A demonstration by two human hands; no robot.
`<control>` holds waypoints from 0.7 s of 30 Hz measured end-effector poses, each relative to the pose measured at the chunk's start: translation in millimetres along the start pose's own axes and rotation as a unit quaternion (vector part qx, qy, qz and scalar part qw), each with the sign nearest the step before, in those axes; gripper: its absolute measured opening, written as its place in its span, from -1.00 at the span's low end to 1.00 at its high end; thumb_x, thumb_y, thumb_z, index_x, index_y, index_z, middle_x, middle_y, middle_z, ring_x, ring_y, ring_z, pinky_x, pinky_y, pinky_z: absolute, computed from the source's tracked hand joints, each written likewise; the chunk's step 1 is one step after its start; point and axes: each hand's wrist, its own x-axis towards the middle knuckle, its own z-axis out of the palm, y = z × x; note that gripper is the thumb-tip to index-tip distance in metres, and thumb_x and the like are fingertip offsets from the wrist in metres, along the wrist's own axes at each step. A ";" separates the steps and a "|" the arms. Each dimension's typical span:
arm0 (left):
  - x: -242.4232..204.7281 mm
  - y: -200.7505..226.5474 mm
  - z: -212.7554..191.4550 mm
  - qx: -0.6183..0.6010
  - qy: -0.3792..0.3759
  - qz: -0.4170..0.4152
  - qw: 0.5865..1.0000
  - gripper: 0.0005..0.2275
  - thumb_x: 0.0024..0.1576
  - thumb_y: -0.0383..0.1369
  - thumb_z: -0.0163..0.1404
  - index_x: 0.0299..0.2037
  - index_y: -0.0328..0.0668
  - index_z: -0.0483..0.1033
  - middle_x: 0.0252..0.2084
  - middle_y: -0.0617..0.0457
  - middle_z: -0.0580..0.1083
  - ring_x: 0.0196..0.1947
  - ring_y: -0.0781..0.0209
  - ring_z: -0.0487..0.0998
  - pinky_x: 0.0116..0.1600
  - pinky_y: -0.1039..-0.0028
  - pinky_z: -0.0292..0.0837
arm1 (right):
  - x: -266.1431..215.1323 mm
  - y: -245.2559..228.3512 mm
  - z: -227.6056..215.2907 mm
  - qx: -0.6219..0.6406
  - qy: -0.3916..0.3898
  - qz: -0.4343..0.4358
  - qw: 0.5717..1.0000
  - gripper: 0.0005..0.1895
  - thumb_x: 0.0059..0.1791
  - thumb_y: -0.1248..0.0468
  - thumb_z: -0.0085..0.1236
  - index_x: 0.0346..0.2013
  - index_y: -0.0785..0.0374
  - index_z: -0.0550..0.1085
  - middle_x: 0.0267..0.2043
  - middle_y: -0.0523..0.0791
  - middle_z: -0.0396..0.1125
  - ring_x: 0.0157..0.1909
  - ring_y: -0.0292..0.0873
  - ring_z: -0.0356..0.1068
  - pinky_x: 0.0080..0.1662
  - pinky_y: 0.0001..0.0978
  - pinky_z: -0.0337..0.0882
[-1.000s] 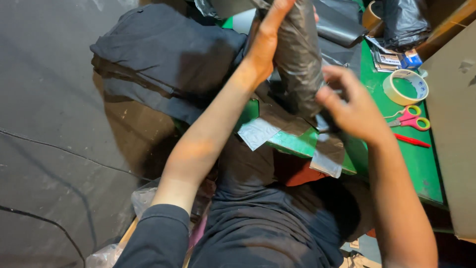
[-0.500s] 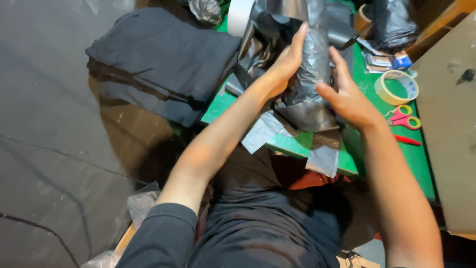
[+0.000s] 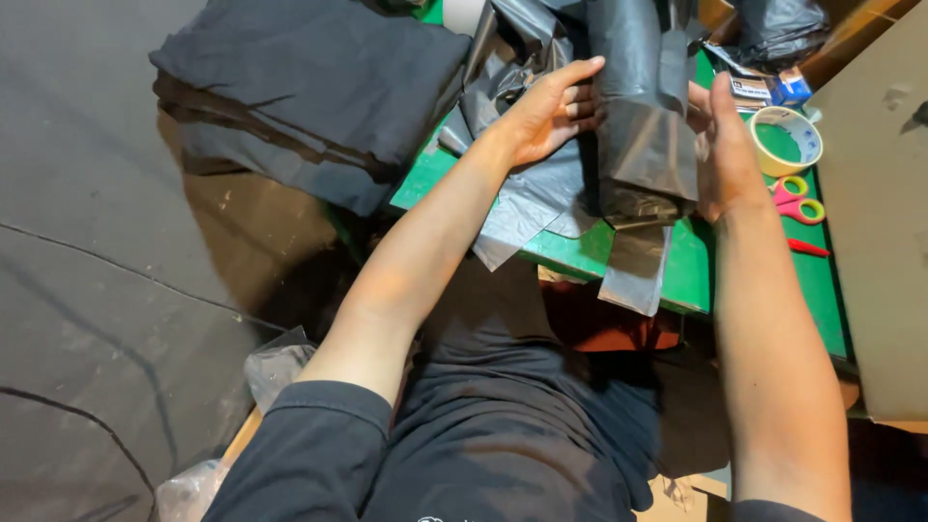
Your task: Packing t-shirts into plastic mailers and bags for shipping
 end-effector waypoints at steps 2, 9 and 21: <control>-3.9 3.7 5.7 -0.006 0.016 0.003 1.000 -0.66 -0.10 -0.20 0.25 -0.24 -0.11 0.41 -0.30 -0.09 0.48 -0.30 0.09 0.58 -0.10 0.36 0.58 | -4.5 -6.8 2.4 -0.062 0.008 -0.003 0.998 -0.07 -0.18 -0.46 -0.22 0.29 -0.01 0.39 0.27 -0.20 0.40 0.25 -0.22 0.46 0.12 -0.23 0.55; -11.7 7.1 9.7 0.021 0.039 0.014 0.999 -0.37 -0.15 -0.11 0.17 0.17 -0.22 0.46 -0.11 -0.10 0.46 -0.24 0.12 0.51 -0.16 0.36 0.47 | 14.8 18.8 -28.2 0.053 0.007 -0.024 0.998 -0.18 -0.18 -0.24 0.02 0.27 0.08 0.33 0.07 -0.03 0.43 0.02 -0.08 0.50 0.09 -0.15 0.53; 23.6 -20.2 -21.4 0.339 0.137 0.355 0.860 -0.64 0.11 -0.11 0.06 0.09 0.06 0.57 0.14 -0.02 0.43 0.16 0.12 0.47 0.24 0.36 0.41 | 57.9 43.2 -69.5 0.095 0.211 -0.131 0.964 -0.42 -0.21 0.23 0.07 0.12 0.22 0.38 -0.26 0.02 0.36 -0.32 -0.06 0.48 -0.22 -0.24 0.58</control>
